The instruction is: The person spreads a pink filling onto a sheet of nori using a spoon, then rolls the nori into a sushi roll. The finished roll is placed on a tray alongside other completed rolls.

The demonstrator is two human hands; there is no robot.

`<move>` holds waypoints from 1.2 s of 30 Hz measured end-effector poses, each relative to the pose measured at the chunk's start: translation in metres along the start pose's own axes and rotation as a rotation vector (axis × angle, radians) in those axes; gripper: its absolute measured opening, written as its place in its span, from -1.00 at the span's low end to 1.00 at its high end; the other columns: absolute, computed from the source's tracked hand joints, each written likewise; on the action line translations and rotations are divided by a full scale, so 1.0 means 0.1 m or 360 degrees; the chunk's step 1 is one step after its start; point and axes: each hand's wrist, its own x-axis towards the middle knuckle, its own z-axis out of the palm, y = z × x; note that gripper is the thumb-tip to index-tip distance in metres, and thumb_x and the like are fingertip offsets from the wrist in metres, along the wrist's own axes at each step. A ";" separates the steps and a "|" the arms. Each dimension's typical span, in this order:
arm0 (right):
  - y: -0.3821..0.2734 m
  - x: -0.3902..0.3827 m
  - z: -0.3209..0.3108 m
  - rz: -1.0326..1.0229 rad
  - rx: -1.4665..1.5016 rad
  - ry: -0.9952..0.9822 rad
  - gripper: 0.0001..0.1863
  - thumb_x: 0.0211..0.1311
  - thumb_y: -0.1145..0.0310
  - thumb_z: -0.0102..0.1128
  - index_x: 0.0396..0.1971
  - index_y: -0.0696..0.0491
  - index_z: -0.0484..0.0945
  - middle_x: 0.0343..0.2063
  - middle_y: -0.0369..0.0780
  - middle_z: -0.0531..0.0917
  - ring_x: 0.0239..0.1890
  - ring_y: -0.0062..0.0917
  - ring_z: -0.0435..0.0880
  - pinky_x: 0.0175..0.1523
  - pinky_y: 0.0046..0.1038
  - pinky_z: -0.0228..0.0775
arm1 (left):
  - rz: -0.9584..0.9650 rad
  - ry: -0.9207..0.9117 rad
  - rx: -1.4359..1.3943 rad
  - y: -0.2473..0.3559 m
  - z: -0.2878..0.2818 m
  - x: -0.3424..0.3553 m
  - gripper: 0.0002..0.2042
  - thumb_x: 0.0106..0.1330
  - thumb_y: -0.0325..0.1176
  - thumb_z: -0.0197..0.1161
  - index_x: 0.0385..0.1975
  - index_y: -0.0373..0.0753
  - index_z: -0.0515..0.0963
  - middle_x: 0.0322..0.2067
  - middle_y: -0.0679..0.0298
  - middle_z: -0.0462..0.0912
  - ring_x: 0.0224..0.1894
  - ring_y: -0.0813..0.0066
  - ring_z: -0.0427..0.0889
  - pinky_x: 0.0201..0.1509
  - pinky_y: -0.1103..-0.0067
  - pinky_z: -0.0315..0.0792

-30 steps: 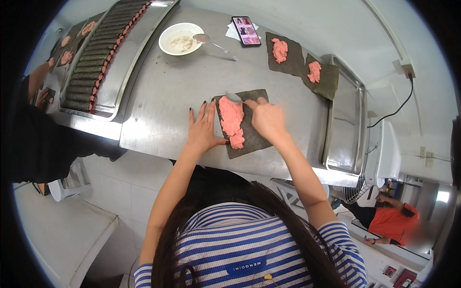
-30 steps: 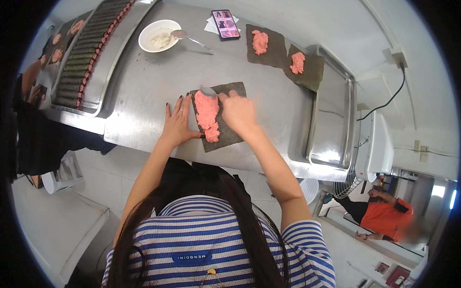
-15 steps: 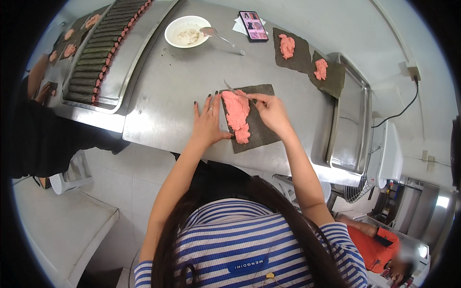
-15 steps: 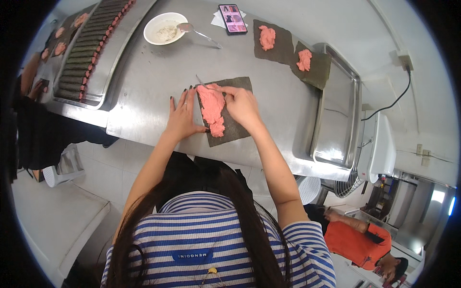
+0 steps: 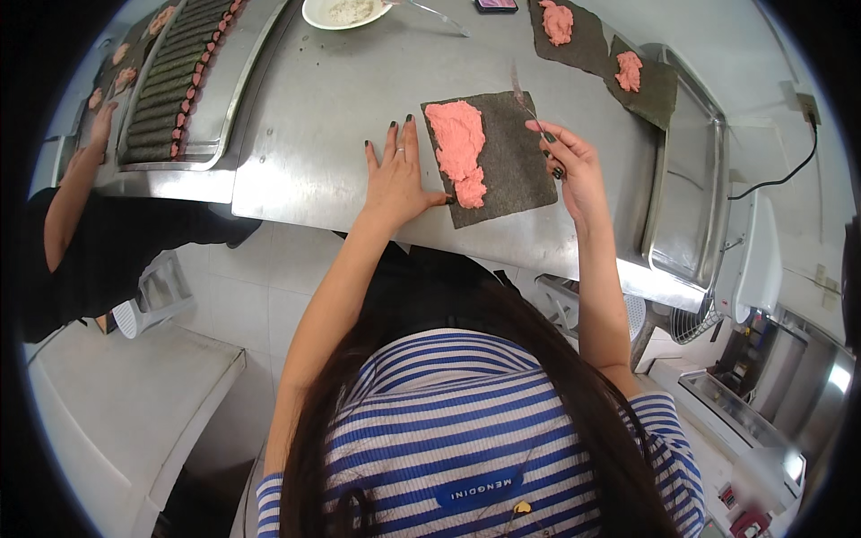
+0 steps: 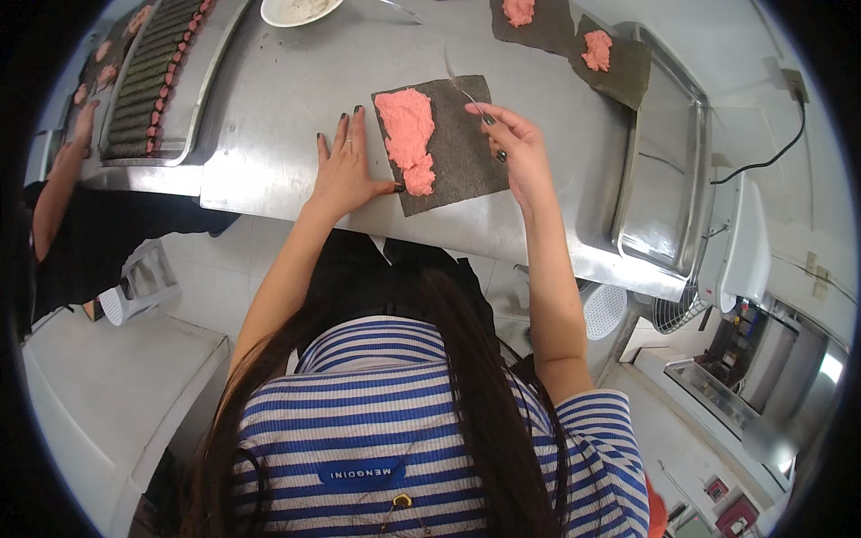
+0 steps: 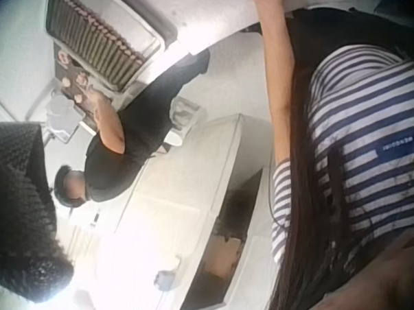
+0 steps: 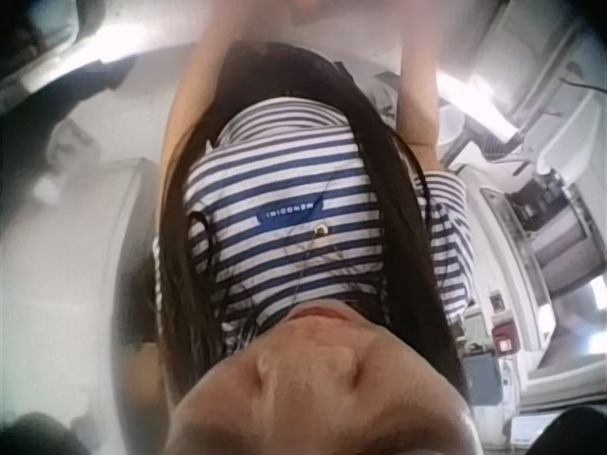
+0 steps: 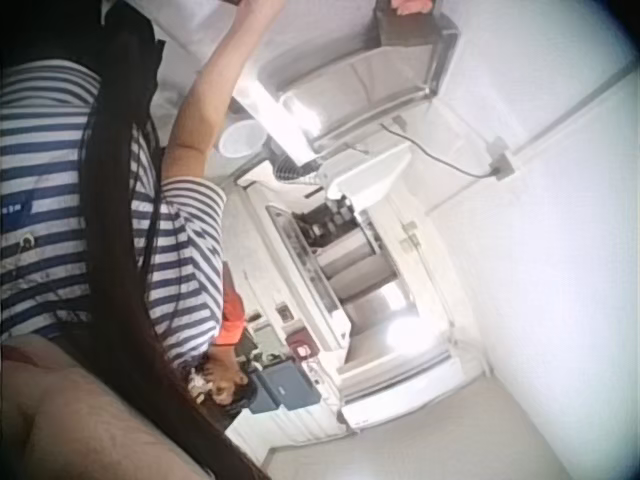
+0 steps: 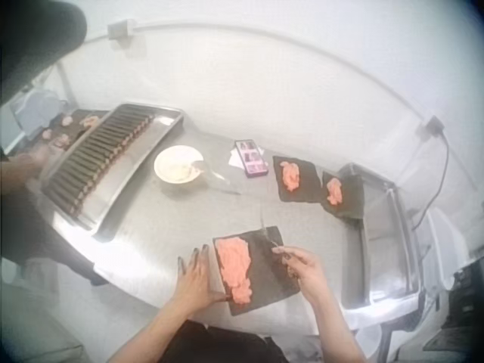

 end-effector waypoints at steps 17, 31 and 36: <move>0.78 -0.22 0.16 0.0147 0.0227 0.0376 -0.75 0.21 0.50 0.02 -0.16 0.12 0.61 -0.48 -0.39 0.52 -0.43 -0.73 0.40 -0.24 -0.67 0.26 | -0.0045 -0.0229 0.0166 0.02 -0.20 0.11 0.25 -0.20 0.12 0.47 0.38 -0.32 -0.27 0.41 0.04 -0.14 0.45 0.02 -0.19 0.41 -0.01 -0.24; 0.95 -0.56 0.32 -0.0094 -0.1153 0.0831 -0.75 0.10 0.59 0.07 -0.23 0.11 0.64 -0.40 -0.17 0.57 -0.39 -0.44 0.58 -0.24 -0.48 0.39 | 0.0404 -0.0126 -0.0101 -0.42 -0.44 0.06 -0.04 0.03 -0.14 0.37 0.36 -0.34 -0.08 0.38 0.00 -0.03 0.41 0.05 0.00 0.40 0.17 -0.03; 0.74 -0.70 0.49 -0.0319 -0.1563 0.0918 -0.63 0.00 0.51 0.20 -0.09 0.07 0.58 -0.18 -0.13 0.53 -0.13 -0.26 0.55 -0.04 -0.32 0.38 | -0.0031 -0.0681 -0.2117 -0.53 -0.52 -0.02 -0.42 0.37 -0.28 0.05 0.33 -0.32 0.06 0.33 0.05 0.14 0.36 0.21 0.19 0.36 0.43 0.15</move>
